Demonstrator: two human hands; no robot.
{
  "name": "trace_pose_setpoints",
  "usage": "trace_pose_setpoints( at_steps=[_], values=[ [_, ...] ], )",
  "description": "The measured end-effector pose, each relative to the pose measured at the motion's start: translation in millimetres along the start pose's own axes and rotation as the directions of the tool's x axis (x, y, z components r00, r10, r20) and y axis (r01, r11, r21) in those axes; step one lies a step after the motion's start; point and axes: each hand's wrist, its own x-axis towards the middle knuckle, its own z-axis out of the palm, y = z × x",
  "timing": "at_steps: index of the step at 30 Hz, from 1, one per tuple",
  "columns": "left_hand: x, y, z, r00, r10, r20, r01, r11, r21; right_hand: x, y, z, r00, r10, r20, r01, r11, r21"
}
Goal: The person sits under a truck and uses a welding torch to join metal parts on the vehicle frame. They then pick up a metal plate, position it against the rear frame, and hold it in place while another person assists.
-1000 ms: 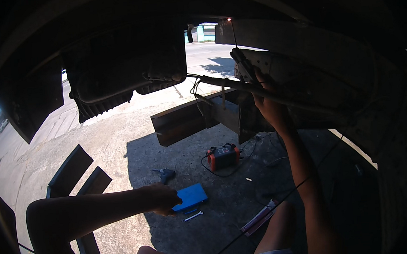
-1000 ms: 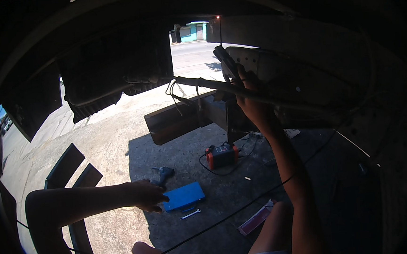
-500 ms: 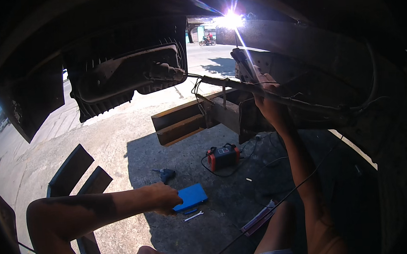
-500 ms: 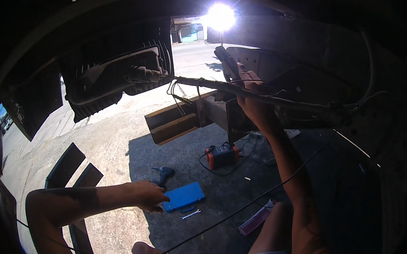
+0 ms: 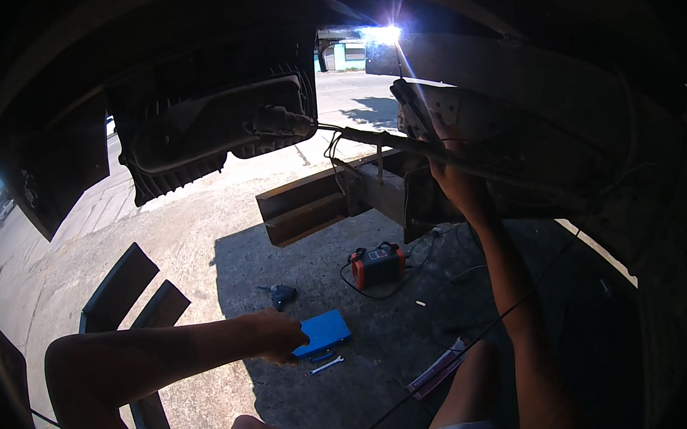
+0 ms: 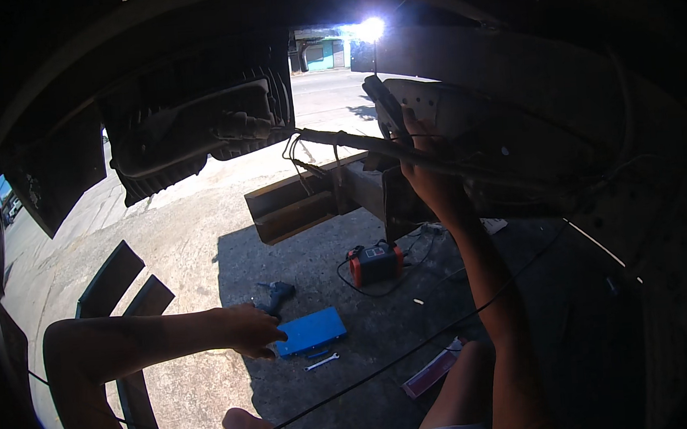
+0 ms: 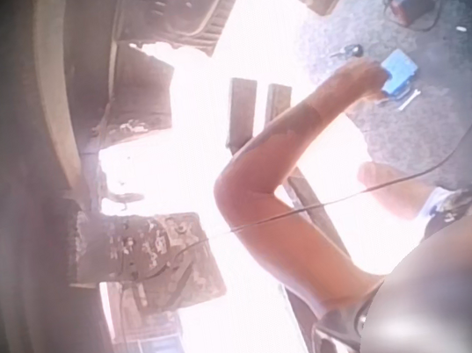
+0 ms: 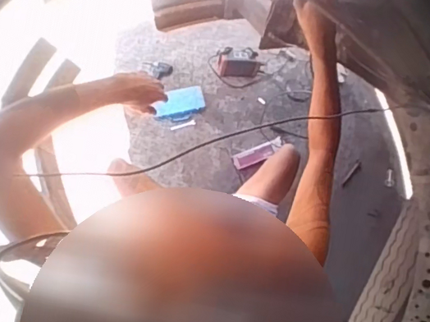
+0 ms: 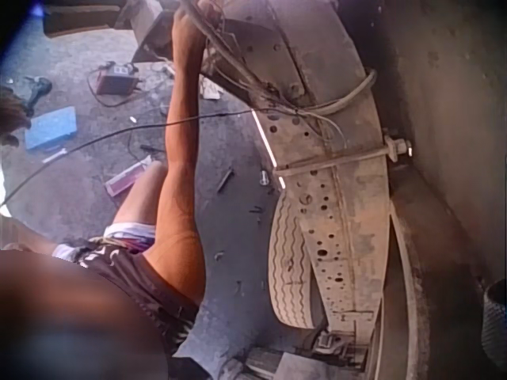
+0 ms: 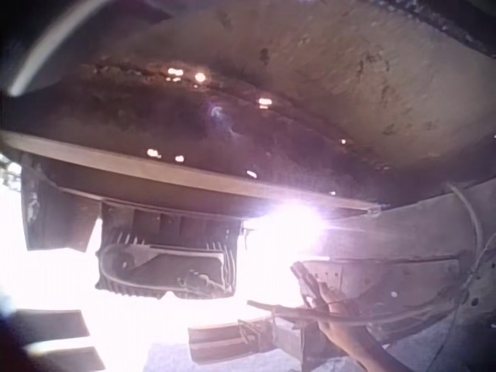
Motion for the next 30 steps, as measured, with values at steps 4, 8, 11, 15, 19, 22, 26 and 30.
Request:
trace_pose_setpoints(
  at_steps=[4,8,11,15,19,22,26,30],
  values=[
    [0.5,-0.2,-0.4,1.000,-0.001,0.004,0.001,1.000,-0.013,1.9,-0.2,-1.3,1.000,-0.016,-0.011,0.016,0.999,-0.030],
    [0.3,-0.7,-0.3,1.000,0.000,0.010,0.001,1.000,-0.025,4.5,-0.1,-1.0,0.990,-0.113,-0.085,0.106,0.991,-0.081],
    [0.5,-0.9,-0.1,1.000,-0.004,0.010,0.005,0.999,-0.033,3.6,-1.1,-0.8,1.000,0.000,-0.027,0.000,1.000,-0.016],
    [0.9,-0.3,-0.4,1.000,-0.006,-0.002,0.006,1.000,-0.022,2.2,0.2,-0.3,1.000,-0.009,-0.021,0.008,0.999,-0.044],
    [0.1,-0.4,-1.1,1.000,-0.002,0.003,0.002,1.000,-0.014,2.8,2.3,3.2,0.998,-0.027,-0.054,0.028,1.000,0.014],
    [-0.9,-0.3,-1.0,1.000,0.006,-0.002,-0.006,1.000,-0.006,1.9,2.8,3.7,0.999,-0.010,-0.035,0.011,1.000,0.014],
    [-0.5,-0.3,-1.6,1.000,0.007,0.012,-0.007,1.000,-0.012,2.1,3.2,3.3,1.000,0.000,-0.020,0.000,1.000,0.012],
    [-0.5,0.0,-0.8,1.000,0.002,0.001,-0.002,1.000,-0.005,-0.8,3.0,3.2,1.000,0.020,-0.002,-0.020,1.000,0.017]
  ],
)
